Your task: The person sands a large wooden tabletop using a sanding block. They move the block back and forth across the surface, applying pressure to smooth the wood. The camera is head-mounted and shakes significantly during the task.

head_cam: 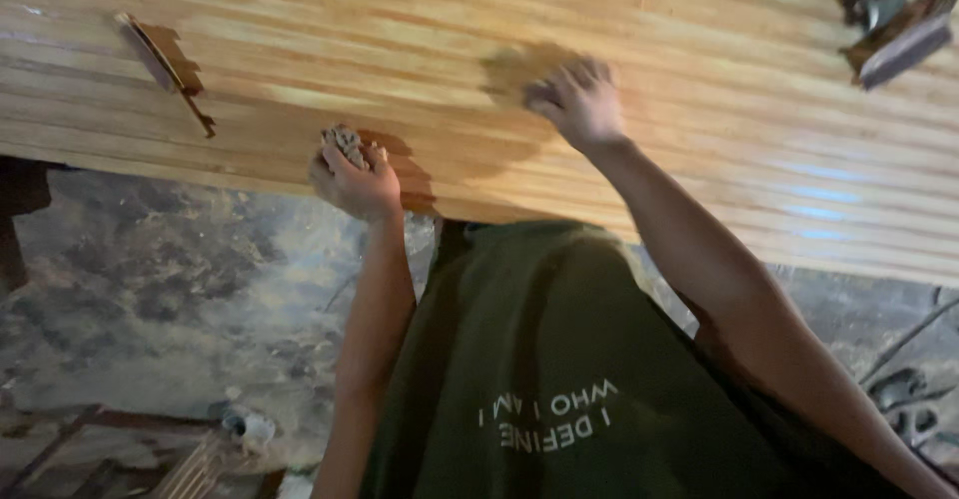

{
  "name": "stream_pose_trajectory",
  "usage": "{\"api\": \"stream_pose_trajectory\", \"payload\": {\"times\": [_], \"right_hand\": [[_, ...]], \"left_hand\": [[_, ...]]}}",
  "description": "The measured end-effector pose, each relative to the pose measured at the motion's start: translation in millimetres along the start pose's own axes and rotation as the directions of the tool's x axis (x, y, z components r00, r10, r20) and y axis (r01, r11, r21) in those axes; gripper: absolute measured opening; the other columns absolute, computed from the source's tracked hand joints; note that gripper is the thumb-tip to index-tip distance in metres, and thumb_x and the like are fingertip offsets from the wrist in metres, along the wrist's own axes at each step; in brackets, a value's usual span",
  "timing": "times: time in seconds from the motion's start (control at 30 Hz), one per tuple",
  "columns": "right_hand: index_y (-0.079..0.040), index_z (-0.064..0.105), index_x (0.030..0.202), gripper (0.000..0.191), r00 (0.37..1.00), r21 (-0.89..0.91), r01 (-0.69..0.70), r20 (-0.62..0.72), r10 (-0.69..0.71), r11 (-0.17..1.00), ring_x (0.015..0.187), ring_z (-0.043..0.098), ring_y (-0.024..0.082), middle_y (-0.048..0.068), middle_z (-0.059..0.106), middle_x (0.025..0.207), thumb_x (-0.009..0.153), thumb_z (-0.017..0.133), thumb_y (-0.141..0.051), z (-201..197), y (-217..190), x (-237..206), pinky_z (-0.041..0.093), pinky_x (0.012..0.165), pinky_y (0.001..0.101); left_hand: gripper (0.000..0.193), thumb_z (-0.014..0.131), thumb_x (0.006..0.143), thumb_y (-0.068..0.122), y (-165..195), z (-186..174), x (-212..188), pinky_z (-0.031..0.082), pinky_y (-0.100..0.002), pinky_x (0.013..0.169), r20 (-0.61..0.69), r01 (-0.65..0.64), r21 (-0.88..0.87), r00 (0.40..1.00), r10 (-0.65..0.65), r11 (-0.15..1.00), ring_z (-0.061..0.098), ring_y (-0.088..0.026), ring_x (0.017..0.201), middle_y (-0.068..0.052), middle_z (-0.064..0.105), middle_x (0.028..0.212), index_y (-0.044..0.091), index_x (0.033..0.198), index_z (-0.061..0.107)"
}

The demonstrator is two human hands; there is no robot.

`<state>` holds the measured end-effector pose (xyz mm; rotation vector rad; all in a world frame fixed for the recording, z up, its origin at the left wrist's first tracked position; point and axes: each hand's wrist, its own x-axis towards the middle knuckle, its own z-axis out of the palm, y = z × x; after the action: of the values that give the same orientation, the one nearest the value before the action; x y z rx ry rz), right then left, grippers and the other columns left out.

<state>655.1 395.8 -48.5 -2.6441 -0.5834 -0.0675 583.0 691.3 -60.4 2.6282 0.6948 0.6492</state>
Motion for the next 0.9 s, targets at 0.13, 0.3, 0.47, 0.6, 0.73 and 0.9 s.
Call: {"api": "stream_pose_trajectory", "payload": {"times": [0.13, 0.3, 0.47, 0.6, 0.73, 0.9], "right_hand": [[-0.009, 0.068, 0.104, 0.038, 0.995, 0.039, -0.097, 0.033, 0.096, 0.995, 0.109, 0.057, 0.037, 0.012, 0.064, 0.106, 0.082, 0.088, -0.034, -3.4, 3.2, -7.5, 0.042, 0.094, 0.0523], [-0.008, 0.068, 0.107, 0.04, 1.0, 0.002, -0.007, -0.026, 0.007, 1.0, 0.109, 0.058, 0.037, 0.013, 0.066, 0.107, 0.084, 0.086, -0.036, 2.9, -4.1, -2.7, 0.041, 0.092, 0.0532], [-0.007, 0.067, 0.11, 0.046, 0.999, -0.004, -0.051, 0.0, 0.051, 0.999, 0.109, 0.056, 0.036, 0.014, 0.065, 0.107, 0.085, 0.087, -0.04, -3.9, -1.4, -3.0, 0.041, 0.095, 0.0536], [-0.01, 0.067, 0.107, 0.039, 0.998, -0.017, -0.059, 0.014, 0.06, 0.998, 0.111, 0.058, 0.035, 0.012, 0.065, 0.107, 0.087, 0.085, -0.039, 2.3, -8.4, 3.2, 0.043, 0.099, 0.0517], [-0.01, 0.068, 0.11, 0.039, 0.998, -0.052, 0.053, -0.025, -0.055, 0.997, 0.109, 0.058, 0.036, 0.012, 0.066, 0.108, 0.087, 0.084, -0.037, 2.8, -15.9, 8.5, 0.043, 0.096, 0.051], [-0.009, 0.066, 0.101, 0.039, 0.998, -0.03, -0.05, 0.031, 0.051, 0.998, 0.105, 0.057, 0.034, 0.01, 0.065, 0.101, 0.086, 0.087, -0.039, -17.7, -17.4, 6.5, 0.043, 0.094, 0.0525]], "left_hand": [[0.058, 0.085, 0.071, 0.021, -1.5, -0.5, -0.5, 0.047, -0.059, 0.09, 0.015, 0.021, 0.004, 1.0, -0.021, 1.0, 0.057, -0.042, 0.111, -0.018, 0.06, 0.119, 0.008, 0.123, 0.061], [0.053, 0.081, 0.079, 0.017, -2.8, 0.9, -1.8, 0.048, -0.057, 0.092, -0.009, -0.003, 0.042, 1.0, 0.003, 0.999, 0.058, -0.041, 0.112, -0.017, 0.06, 0.119, 0.009, 0.127, 0.06], [0.052, 0.081, 0.082, 0.018, -2.8, 0.6, -1.8, 0.049, -0.058, 0.09, 0.041, 0.029, 0.002, 0.999, -0.029, 1.0, 0.057, -0.044, 0.109, -0.02, 0.058, 0.118, 0.005, 0.129, 0.06], [0.063, 0.085, 0.071, 0.023, -1.3, -2.4, -3.6, 0.048, -0.061, 0.088, 0.074, 0.032, 0.074, 0.997, -0.037, 0.997, 0.057, -0.045, 0.11, -0.022, 0.059, 0.12, 0.005, 0.126, 0.061], [0.057, 0.086, 0.078, 0.022, 0.2, -6.1, -3.0, 0.05, -0.06, 0.093, 0.054, 0.018, 0.05, 0.998, -0.021, 0.999, 0.056, -0.043, 0.114, -0.021, 0.058, 0.123, 0.005, 0.126, 0.059], [0.058, 0.086, 0.074, 0.028, 0.3, -8.7, 3.6, 0.047, -0.062, 0.086, 0.082, 0.038, 0.061, 0.996, -0.043, 0.997, 0.056, -0.045, 0.107, -0.023, 0.059, 0.116, 0.004, 0.12, 0.06]]}}
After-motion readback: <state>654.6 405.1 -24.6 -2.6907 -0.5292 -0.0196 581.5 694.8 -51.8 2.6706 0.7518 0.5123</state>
